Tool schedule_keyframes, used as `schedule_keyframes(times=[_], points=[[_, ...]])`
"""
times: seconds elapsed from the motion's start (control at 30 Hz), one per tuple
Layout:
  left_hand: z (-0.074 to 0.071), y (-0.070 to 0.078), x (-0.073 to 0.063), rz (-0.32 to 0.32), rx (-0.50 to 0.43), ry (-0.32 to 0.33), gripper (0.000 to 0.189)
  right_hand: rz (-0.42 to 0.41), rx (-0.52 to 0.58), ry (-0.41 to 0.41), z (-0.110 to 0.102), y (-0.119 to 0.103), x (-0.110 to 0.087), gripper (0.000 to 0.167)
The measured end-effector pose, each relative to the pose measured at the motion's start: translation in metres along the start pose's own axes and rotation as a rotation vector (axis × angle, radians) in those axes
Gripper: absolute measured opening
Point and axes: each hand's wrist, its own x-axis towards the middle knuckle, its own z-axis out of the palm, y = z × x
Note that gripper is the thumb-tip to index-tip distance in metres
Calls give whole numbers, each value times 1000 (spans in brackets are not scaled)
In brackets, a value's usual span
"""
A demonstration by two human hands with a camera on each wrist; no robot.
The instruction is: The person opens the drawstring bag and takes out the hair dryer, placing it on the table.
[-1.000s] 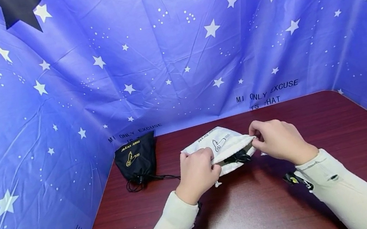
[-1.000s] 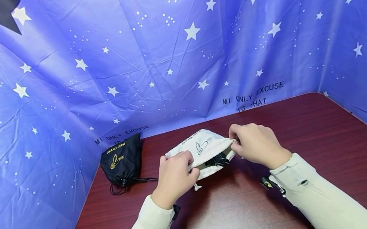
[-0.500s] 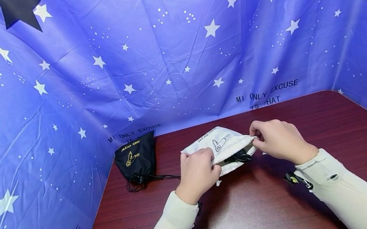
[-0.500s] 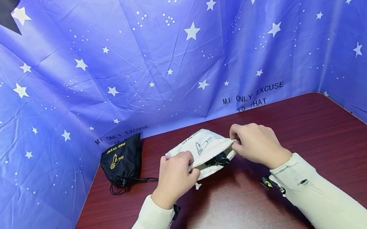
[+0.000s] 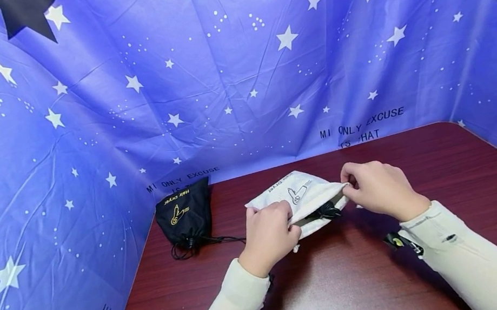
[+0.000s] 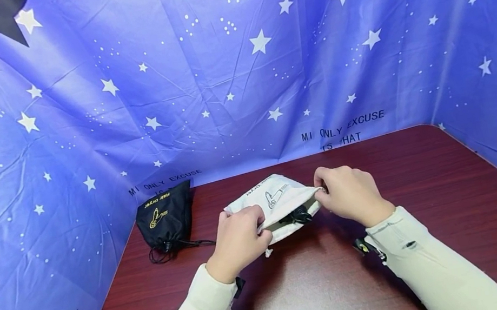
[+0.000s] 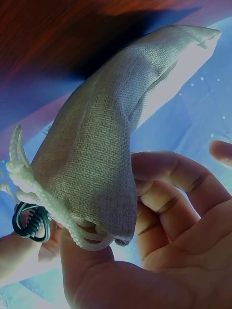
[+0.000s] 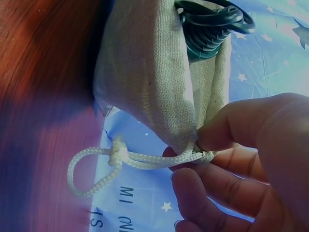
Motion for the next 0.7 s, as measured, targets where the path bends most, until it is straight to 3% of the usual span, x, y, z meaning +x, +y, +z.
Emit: schedule_keyframes(times=[0.7], points=[[4, 0, -1, 7, 22, -54, 25, -15, -7, 1, 1, 0, 0, 6]])
